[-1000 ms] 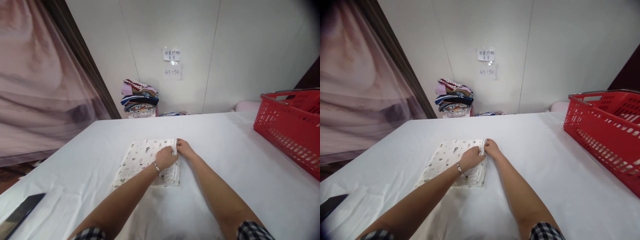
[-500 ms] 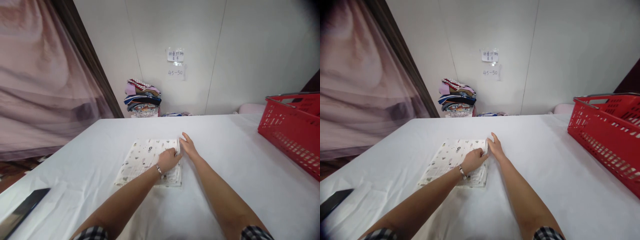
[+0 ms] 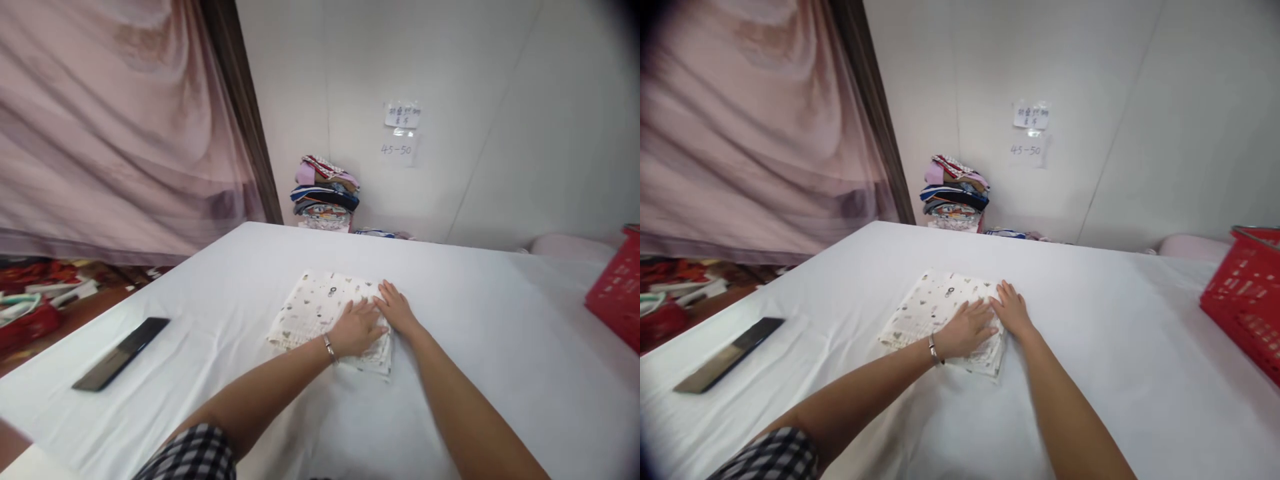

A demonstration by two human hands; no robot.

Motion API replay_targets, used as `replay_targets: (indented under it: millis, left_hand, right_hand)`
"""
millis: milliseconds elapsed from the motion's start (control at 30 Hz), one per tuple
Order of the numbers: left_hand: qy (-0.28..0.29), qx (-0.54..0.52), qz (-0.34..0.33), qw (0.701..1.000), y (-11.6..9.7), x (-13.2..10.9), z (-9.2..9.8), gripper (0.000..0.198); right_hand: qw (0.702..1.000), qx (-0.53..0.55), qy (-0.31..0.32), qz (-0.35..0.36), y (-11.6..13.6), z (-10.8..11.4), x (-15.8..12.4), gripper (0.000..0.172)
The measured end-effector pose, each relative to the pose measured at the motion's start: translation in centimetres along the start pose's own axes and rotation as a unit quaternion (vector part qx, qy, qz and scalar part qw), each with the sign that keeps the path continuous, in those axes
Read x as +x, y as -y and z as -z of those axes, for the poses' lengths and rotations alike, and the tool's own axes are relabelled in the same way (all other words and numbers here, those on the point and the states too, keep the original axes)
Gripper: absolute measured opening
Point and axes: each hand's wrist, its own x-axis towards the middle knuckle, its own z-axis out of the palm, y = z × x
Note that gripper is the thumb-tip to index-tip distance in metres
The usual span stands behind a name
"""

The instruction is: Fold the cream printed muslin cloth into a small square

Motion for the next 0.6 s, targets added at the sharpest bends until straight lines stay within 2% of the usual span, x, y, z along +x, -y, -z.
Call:
replay_targets:
  millis: [133,267,367,433,500,600]
  left_hand:
    - [-0.042,0.041,0.060,0.996,1.2,-2.5,0.2,0.055]
    - [-0.005,0.008,0.085,0.996,1.5,-3.5,-0.7,0.058]
    - [0.030,-0.031,0.081,0.996,1.6,-3.3,0.2,0.058]
    - [0.014,-0.035,0.082,0.996,2.4,-3.5,1.6,0.057]
    - [-0.028,-0.005,0.105,0.994,3.9,-4.0,2.9,0.055]
    - [-0.054,0.049,0.196,0.978,7.3,-5.3,3.6,0.057]
  right_hand:
    - [1.000,-0.022,-0.010,-0.005,-0.1,-0.3,0.0,0.055]
    - [0.999,-0.052,0.001,-0.007,-0.2,-0.2,-0.1,0.055]
    - [0.996,-0.084,0.029,-0.017,0.5,1.0,-0.1,0.057]
    - [0.994,-0.102,0.017,-0.023,1.9,1.9,-0.2,0.057]
    - [0.994,-0.105,-0.021,-0.005,4.1,2.6,-0.6,0.058]
    - [0.992,-0.099,-0.052,0.057,7.5,2.1,-1.6,0.061]
